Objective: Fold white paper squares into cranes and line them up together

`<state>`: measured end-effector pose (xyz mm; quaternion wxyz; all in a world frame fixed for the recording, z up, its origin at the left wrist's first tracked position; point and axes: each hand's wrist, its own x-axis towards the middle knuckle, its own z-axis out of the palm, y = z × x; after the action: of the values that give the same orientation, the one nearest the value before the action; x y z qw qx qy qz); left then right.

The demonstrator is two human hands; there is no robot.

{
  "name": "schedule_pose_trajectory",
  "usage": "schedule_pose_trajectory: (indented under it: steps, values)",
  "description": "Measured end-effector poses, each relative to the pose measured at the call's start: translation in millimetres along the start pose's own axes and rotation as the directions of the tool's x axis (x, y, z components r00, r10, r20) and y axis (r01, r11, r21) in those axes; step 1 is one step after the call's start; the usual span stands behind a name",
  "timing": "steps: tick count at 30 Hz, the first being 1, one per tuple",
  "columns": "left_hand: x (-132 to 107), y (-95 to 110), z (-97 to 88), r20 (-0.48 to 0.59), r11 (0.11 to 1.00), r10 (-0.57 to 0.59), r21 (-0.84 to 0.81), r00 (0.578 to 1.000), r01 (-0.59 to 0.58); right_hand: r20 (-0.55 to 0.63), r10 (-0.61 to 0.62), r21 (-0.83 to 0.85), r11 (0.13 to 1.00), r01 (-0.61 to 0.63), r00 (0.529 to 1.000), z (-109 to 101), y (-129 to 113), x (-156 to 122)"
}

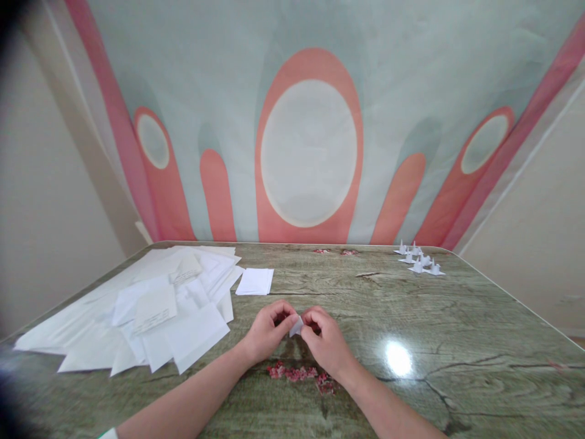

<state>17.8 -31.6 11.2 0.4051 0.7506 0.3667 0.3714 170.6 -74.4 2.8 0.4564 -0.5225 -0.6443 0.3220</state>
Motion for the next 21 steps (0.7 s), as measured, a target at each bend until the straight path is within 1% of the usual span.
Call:
schedule_pose_trajectory:
  steps: [6,12,16,21]
  values:
    - [0.2,-2.9,1.4,-0.030,1.000,-0.030,-0.009,0.999,0.029,0.031,0.001,-0.053,0.999,0.001,1.000,-0.6,1.3,0.9]
    - [2.3,-7.4,2.8,-0.057,0.996,-0.083,-0.033,0.995,0.081,-0.003,0.028,-0.059,0.998,-0.028,1.000,1.1,0.9,-2.2]
    - [1.9,-7.2,3.4,-0.068,0.996,-0.085,-0.003,0.994,0.085,-0.004,0.045,-0.008,0.999,-0.045,0.999,2.5,2.0,-3.1]
    - [-1.4,0.0,3.6,-0.009,0.991,-0.057,0.120,0.998,0.058,-0.027,0.059,0.124,0.991,-0.055,0.998,4.5,6.0,-5.8]
